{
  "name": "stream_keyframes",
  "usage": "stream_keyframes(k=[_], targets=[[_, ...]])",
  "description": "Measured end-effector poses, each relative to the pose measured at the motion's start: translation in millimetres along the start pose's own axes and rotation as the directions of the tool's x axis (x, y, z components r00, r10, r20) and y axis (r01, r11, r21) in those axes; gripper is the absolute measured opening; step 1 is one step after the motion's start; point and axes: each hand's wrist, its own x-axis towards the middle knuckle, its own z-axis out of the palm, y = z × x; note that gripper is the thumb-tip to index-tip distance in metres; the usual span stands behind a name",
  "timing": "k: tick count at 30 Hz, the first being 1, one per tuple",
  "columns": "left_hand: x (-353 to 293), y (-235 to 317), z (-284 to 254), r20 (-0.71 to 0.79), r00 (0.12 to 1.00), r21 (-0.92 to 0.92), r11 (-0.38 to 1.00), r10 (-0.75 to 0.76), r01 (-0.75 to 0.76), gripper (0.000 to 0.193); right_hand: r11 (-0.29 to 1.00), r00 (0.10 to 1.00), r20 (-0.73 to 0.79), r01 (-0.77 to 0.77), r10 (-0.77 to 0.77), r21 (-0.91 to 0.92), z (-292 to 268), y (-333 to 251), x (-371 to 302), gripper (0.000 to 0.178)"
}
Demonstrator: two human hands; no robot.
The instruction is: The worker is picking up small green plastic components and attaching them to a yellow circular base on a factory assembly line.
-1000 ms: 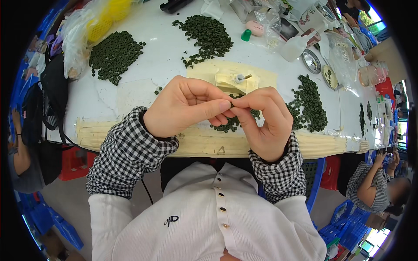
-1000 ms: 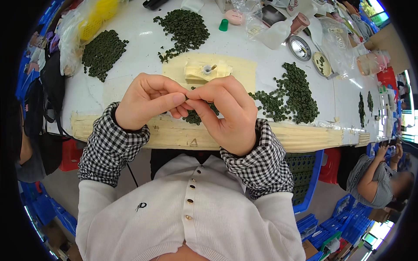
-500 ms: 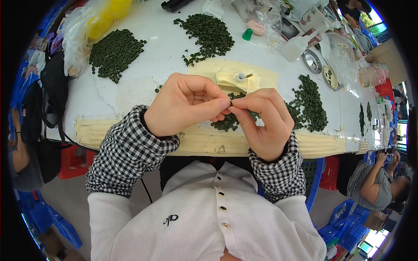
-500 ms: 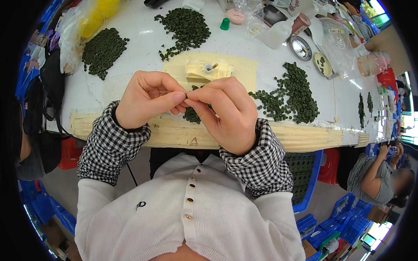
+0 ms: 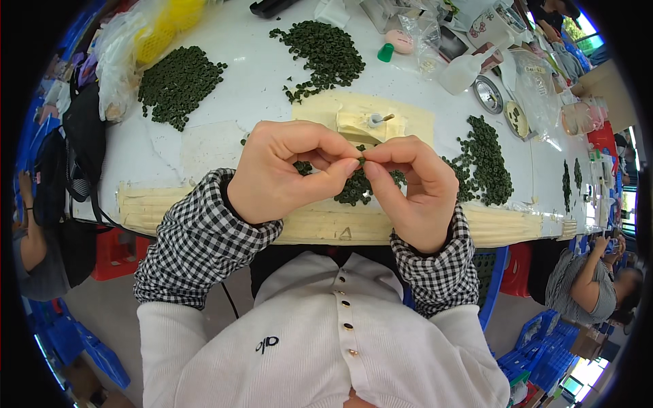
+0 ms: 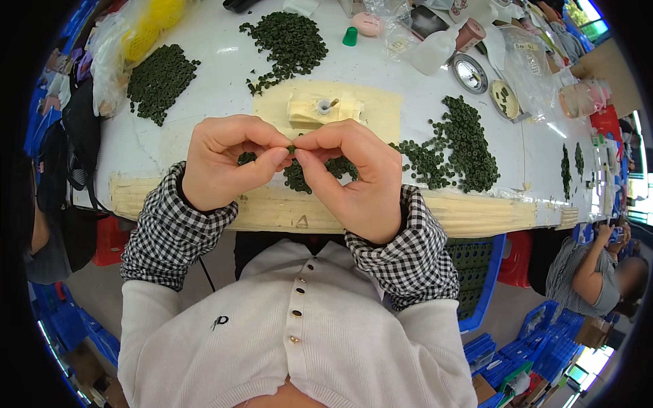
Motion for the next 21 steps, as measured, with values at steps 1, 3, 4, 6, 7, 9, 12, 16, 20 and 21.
stream_keyframes(k=[1, 3, 4, 6, 7, 9, 12, 16, 20, 21], targets=[[-0.2, -0.4, -0.1, 0.0, 1.0, 0.029, 0.999, 0.021, -0.021, 0.011, 1.0, 1.0, 0.009, 0.019, -0.019, -0.019, -0.3, 0.4, 0.1, 0.012], [-0.7, -1.5, 0.1, 0.002, 0.999, 0.04, 0.998, 0.042, -0.042, 0.011, 0.999, 0.999, 0.026, 0.03, -0.029, -0.036, -1.6, 0.1, -0.4, 0.013], [-0.8, -2.1, 0.3, 0.003, 0.999, 0.046, 0.997, 0.054, -0.054, 0.011, 0.998, 0.999, 0.034, 0.037, -0.036, -0.045, -2.1, 0.1, -0.6, 0.014], [-1.2, -1.9, 0.5, -0.004, 0.997, 0.076, 0.995, 0.072, -0.071, 0.011, 0.995, 0.997, 0.035, 0.069, -0.067, -0.065, -1.9, -0.9, -0.7, 0.015], [-1.1, -1.4, 0.5, -0.006, 0.997, 0.091, 0.993, 0.08, -0.079, 0.01, 0.994, 0.996, 0.035, 0.083, -0.081, -0.076, -1.8, -1.5, -0.6, 0.015], [-0.2, -0.1, 0.9, -0.012, 0.991, 0.153, 0.98, 0.133, -0.13, 0.011, 0.988, 0.993, 0.03, 0.117, -0.115, -0.098, -1.7, -0.6, -1.0, 0.016], [1.8, 1.3, 1.2, -0.002, 0.96, 0.27, 0.924, 0.281, -0.27, 0.013, 0.969, 0.979, 0.02, 0.206, -0.205, -0.138, -2.4, 1.0, 0.0, 0.019], [5.3, 0.2, -1.8, 0.067, 0.886, 0.397, 0.803, 0.458, -0.445, 0.018, 0.953, 0.967, 0.03, 0.254, -0.252, -0.164, -3.9, -1.3, 0.8, 0.02], [7.1, 2.3, -3.9, 0.113, 0.837, 0.44, 0.729, 0.535, -0.525, 0.02, 0.942, 0.956, 0.069, 0.292, -0.284, -0.165, -5.5, -4.2, 1.8, 0.022], [7.2, 2.3, -4.7, 0.12, 0.833, 0.433, 0.726, 0.54, -0.534, 0.02, 0.937, 0.951, 0.073, 0.307, -0.299, -0.166, -5.2, -3.9, 2.1, 0.023]])
